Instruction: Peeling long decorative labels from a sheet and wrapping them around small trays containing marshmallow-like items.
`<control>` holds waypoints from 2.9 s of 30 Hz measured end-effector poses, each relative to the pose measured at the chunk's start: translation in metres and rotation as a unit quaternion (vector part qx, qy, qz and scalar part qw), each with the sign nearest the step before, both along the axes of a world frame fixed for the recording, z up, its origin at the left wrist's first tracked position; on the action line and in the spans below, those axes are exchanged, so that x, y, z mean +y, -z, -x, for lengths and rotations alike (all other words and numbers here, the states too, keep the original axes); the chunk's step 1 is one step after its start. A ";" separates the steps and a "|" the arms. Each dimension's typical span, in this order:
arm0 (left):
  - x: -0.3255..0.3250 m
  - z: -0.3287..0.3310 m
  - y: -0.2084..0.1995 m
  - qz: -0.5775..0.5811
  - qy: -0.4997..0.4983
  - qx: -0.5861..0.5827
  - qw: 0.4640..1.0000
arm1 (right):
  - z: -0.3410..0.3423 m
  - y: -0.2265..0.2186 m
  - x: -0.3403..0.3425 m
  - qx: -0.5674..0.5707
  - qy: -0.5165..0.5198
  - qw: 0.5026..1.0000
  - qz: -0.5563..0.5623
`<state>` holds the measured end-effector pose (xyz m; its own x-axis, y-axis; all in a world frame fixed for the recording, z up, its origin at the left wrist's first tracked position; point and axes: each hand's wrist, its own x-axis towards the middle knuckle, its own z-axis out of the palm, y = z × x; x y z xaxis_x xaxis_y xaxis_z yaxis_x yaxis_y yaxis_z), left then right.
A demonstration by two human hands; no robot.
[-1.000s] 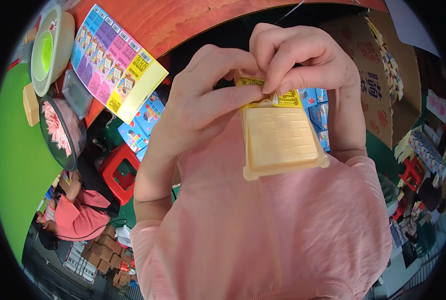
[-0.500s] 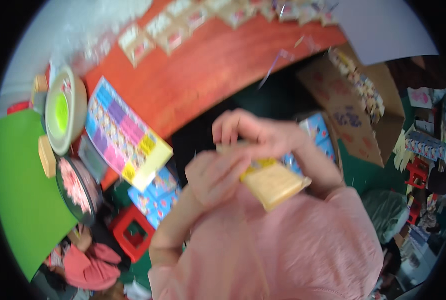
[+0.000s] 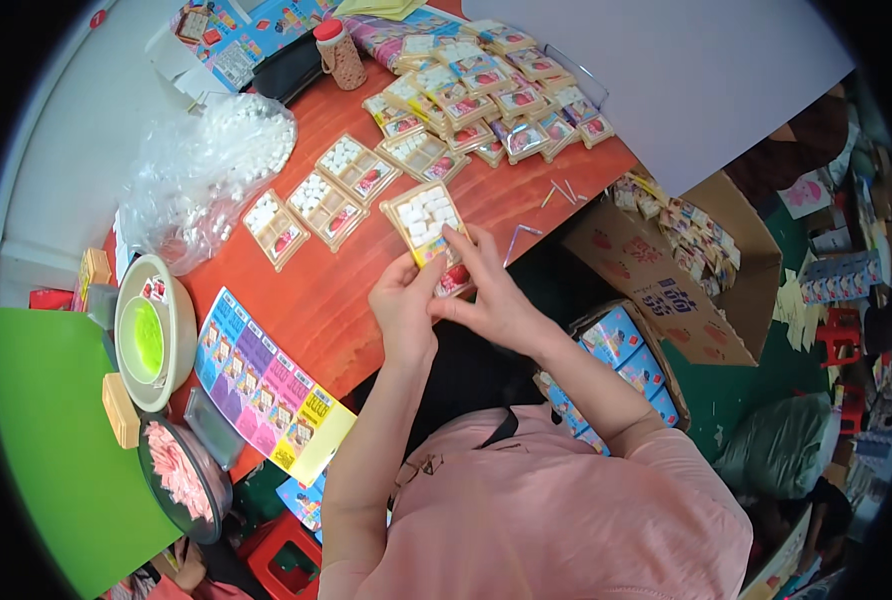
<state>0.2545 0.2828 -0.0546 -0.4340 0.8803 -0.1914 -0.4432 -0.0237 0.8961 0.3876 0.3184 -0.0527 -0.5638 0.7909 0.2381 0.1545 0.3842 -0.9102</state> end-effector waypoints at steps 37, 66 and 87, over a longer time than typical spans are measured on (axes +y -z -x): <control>0.062 0.213 0.057 0.199 -0.084 0.752 0.623 | 0.234 0.062 0.086 -0.271 -0.003 0.894 -0.357; -0.253 0.126 0.055 0.155 -0.551 0.479 0.665 | 0.156 0.011 -0.105 0.002 -0.316 0.930 -0.190; -0.312 0.125 0.039 0.118 -0.361 -0.089 0.921 | 0.225 0.031 -0.201 -0.038 -0.382 0.905 -0.185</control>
<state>0.1292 -0.0291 -0.0940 -0.8332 0.2993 -0.4650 -0.5285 -0.1831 0.8290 0.1626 0.1170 -0.0837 -0.9381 0.0387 0.3443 -0.2274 0.6810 -0.6961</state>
